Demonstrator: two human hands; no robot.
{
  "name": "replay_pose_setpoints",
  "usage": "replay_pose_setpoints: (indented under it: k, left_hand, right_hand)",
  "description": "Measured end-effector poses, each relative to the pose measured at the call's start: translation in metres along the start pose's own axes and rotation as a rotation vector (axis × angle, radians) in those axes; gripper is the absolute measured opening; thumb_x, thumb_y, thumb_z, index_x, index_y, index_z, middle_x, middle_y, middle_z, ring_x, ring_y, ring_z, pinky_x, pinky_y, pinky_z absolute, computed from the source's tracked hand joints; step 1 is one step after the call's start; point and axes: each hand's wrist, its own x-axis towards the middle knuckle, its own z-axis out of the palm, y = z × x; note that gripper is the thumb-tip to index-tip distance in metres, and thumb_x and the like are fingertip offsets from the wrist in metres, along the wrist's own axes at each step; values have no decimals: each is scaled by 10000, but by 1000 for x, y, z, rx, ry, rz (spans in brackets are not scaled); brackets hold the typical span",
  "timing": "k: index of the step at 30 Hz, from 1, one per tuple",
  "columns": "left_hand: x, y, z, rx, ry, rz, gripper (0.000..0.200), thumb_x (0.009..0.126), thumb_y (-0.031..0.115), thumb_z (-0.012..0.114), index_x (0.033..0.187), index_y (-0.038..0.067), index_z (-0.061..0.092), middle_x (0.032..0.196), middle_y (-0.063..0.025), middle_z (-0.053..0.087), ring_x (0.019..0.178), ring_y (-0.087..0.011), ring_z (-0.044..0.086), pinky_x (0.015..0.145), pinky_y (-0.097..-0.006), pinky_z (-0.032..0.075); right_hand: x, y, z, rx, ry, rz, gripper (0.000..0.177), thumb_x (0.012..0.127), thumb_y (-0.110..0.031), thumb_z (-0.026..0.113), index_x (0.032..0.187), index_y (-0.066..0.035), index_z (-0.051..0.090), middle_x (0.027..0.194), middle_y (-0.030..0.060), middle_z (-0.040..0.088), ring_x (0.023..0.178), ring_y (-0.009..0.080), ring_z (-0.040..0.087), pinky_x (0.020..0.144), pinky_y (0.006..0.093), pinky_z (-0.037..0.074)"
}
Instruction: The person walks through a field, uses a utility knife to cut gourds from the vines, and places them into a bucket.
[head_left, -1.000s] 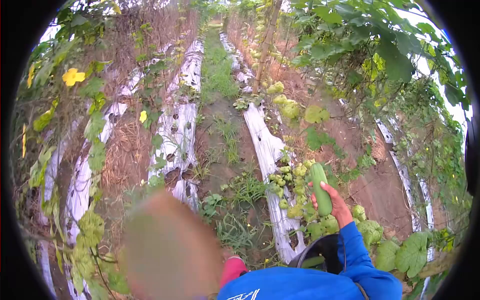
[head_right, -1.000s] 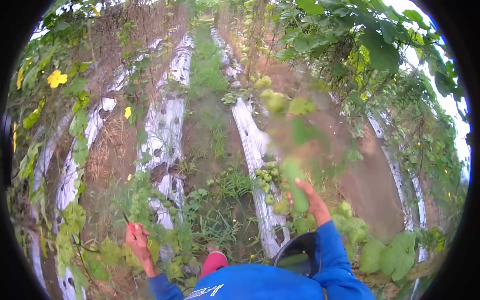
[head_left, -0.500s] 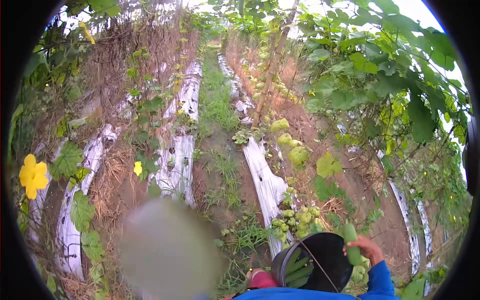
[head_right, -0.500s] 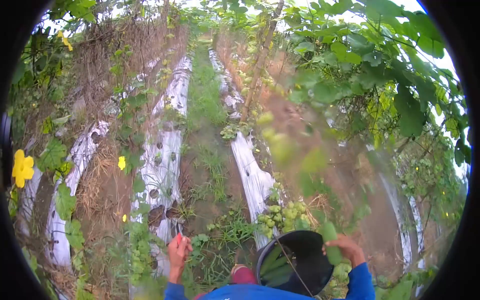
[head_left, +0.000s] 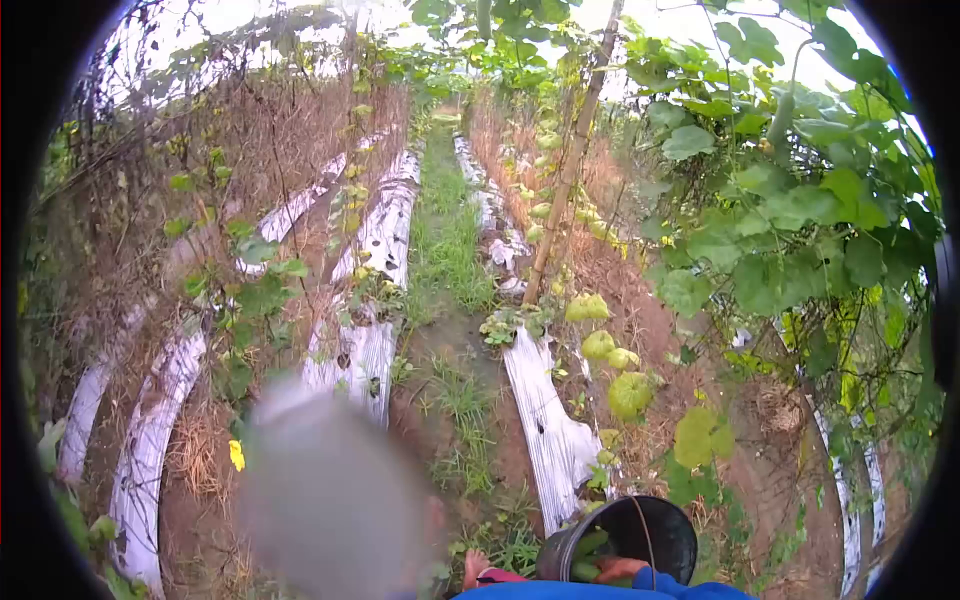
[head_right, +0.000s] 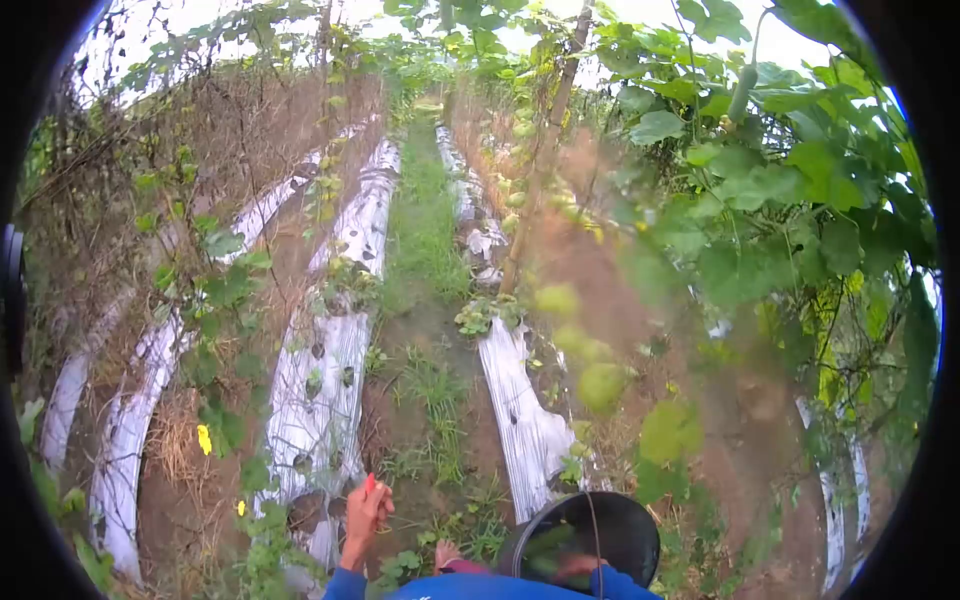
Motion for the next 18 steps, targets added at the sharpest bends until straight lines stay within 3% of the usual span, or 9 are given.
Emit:
replay_pose_setpoints:
  k: [3,7,9,11,14,16,18]
  left_hand:
    - [64,27,18,-6,-21,60,256,964,269,543,880,37,611,626,-35,598,429,-54,431,385,-221,295]
    - [134,69,42,-5,-35,91,252,961,269,551,856,46,598,625,-21,589,473,-52,440,432,-228,317]
    - [172,84,47,136,-44,234,253,957,264,556,837,47,603,629,-14,593,515,-64,478,481,-239,359]
    - [211,105,49,164,-69,257,238,954,240,564,822,47,607,632,-14,599,552,-79,516,519,-252,397]
    - [279,127,51,235,-99,384,219,955,217,565,829,43,609,633,-19,607,566,-88,543,528,-256,418]
    - [329,143,55,275,-33,500,216,942,197,580,787,46,595,615,-32,603,567,-94,552,525,-266,415]
    - [378,165,59,466,56,599,237,917,171,606,717,50,563,577,-36,578,548,-90,537,508,-272,395]
  right_hand:
    - [25,-41,-59,91,70,199,579,864,-456,652,1285,-63,590,1263,83,615,1118,197,596,918,324,463]
    - [36,-94,-136,154,152,299,565,874,-468,639,1285,-83,597,1275,64,613,1111,170,599,908,312,469]
    - [41,-142,-175,158,175,323,562,876,-471,635,1285,-88,599,1277,60,612,1110,163,600,905,309,471]
    - [46,-210,-212,335,349,738,508,897,-467,631,1201,-60,631,1127,75,673,1011,188,639,860,359,516]
    - [54,-309,-262,262,466,814,420,888,-414,667,1144,-82,661,1078,18,679,947,128,640,807,300,516]
    - [62,-330,-307,-6,576,478,334,901,-384,671,1054,-88,688,967,2,679,850,100,619,718,279,506]
    - [111,-417,-336,-175,831,546,286,928,-354,648,974,-76,695,849,-18,655,760,80,581,648,266,484]
